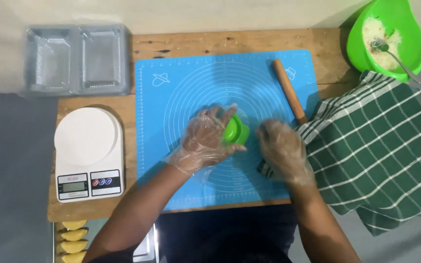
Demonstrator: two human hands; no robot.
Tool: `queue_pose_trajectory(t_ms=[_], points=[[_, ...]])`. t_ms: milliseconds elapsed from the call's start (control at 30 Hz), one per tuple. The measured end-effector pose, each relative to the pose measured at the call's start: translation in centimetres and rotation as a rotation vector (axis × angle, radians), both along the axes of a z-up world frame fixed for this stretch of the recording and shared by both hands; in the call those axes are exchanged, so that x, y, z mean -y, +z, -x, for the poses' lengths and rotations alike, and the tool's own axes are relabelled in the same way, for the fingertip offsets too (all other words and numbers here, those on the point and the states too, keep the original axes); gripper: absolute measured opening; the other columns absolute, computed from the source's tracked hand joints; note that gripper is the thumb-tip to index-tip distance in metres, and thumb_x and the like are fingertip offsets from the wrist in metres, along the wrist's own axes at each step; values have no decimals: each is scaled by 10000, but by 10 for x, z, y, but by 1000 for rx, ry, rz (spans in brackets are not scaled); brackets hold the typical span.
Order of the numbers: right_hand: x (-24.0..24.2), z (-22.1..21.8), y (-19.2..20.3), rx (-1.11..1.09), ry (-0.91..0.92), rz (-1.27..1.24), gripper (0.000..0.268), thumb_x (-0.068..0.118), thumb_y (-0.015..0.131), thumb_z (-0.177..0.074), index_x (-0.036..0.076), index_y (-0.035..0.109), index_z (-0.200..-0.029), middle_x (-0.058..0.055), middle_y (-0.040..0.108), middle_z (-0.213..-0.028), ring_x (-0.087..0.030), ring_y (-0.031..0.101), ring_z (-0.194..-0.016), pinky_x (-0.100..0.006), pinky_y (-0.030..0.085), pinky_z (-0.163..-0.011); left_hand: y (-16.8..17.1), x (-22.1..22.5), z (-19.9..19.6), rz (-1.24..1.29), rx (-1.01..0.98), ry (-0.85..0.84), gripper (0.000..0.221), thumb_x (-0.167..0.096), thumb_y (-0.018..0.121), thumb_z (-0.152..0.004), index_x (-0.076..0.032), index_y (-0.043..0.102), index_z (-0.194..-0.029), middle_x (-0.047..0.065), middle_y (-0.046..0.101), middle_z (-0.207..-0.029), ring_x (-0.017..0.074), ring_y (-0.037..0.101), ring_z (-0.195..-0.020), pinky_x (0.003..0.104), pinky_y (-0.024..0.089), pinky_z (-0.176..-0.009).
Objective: Rolling out dough, placing it in a mold, adding filling, and sealing the mold to create pastries.
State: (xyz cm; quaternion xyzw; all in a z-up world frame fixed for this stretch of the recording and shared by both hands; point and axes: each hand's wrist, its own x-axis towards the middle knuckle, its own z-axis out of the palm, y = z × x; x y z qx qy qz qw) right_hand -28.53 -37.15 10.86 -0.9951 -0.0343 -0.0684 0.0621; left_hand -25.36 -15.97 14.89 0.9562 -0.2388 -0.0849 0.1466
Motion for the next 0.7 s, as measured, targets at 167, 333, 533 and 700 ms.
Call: queue_pose_trajectory(t_ms=[167,333,533,700], points=[[36,58,-19,92,-52,156,203,391,786,-778,235,715,-886,3,652,-760,-243,707,-745,-401,606,-616,-7,13,13,-34,32,4,1069,-782,691,-712,-249,369,-1580,183,534,-1406,399,576,-1222,491,549,-961],[27,98,22,161,-173,232,341,319,717,-835,142,709,-1126,-110,674,-1135,-306,683,-984,-411,584,-816,-27,21,10,-2,51,-7,959,-670,693,-808,-196,372,-1577,199,499,-1453,399,515,-1281,504,442,-1041],[25,122,9,525,238,-68,250,35,621,-1020,-2,580,-1264,-211,653,-1193,-304,688,-1042,-388,604,-903,-51,21,12,66,227,-48,884,-569,714,-817,-157,419,-1540,167,516,-1477,346,472,-1358,496,355,-1133],[40,124,7,220,-200,68,449,305,640,-986,41,653,-1349,-195,675,-1339,-335,682,-1141,-446,561,-957,-46,20,17,45,143,12,851,-508,744,-812,-208,420,-1540,174,498,-1475,399,497,-1309,518,406,-1088]])
